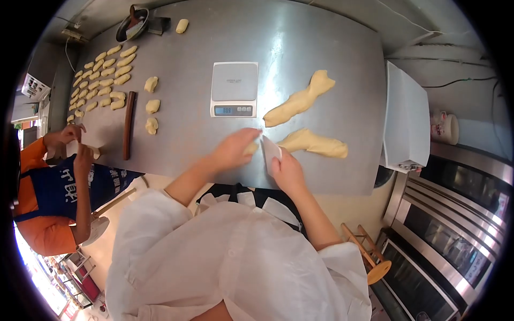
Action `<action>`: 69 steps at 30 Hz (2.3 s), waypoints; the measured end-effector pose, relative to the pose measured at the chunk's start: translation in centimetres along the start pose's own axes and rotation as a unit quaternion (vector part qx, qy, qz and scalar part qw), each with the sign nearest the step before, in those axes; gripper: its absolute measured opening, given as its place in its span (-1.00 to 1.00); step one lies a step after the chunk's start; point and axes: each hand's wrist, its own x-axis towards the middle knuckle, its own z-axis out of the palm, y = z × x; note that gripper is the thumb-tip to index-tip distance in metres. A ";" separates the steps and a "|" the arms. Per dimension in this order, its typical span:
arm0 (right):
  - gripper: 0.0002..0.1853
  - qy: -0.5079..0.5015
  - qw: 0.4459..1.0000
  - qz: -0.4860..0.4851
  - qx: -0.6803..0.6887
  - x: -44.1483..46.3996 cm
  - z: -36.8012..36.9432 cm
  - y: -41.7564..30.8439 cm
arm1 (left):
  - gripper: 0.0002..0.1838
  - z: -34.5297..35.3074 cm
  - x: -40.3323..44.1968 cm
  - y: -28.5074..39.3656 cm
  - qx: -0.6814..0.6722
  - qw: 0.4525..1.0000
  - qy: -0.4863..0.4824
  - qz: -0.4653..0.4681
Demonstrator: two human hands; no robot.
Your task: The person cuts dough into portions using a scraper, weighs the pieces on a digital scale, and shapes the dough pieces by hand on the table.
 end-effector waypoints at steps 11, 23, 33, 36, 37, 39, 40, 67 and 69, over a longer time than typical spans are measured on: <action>-0.76 -0.118 0.976 -0.042 -0.176 1.5 4.4 -2.2 | -0.36 3.6 -5.0 -1.1 0.023 0.995 0.078 -0.054; -0.71 0.025 0.996 0.026 0.076 3.9 5.7 2.0 | -0.40 2.5 -1.0 -2.4 -0.048 0.973 0.089 -0.206; -0.76 -0.015 0.982 0.031 -0.186 1.9 -4.7 2.9 | -0.29 -2.7 8.0 0.1 0.194 0.970 0.143 -0.023; -0.77 -0.011 0.973 -0.051 -0.226 2.5 -3.0 3.6 | -0.30 5.7 5.0 0.3 -0.007 0.999 -0.035 -0.017; -0.77 -0.012 0.973 -0.049 -0.224 2.9 -2.4 4.0 | -0.31 6.9 4.2 0.9 -0.019 0.997 -0.072 -0.022; -0.78 -0.023 0.968 -0.034 -0.246 3.9 -1.4 4.6 | -0.32 8.4 3.5 1.5 -0.048 0.996 -0.052 -0.055; -0.78 -0.026 0.969 -0.032 -0.245 4.2 -1.1 4.7 | -0.32 8.8 3.3 1.6 -0.074 0.993 -0.025 -0.086; -0.64 0.053 0.988 0.069 0.128 0.6 2.3 4.6 | -0.63 4.2 -1.6 -3.6 0.232 0.953 0.053 0.189; -0.63 0.031 0.989 0.070 0.126 0.5 3.1 4.1 | -0.77 4.4 -1.4 -4.0 0.207 0.959 0.072 0.182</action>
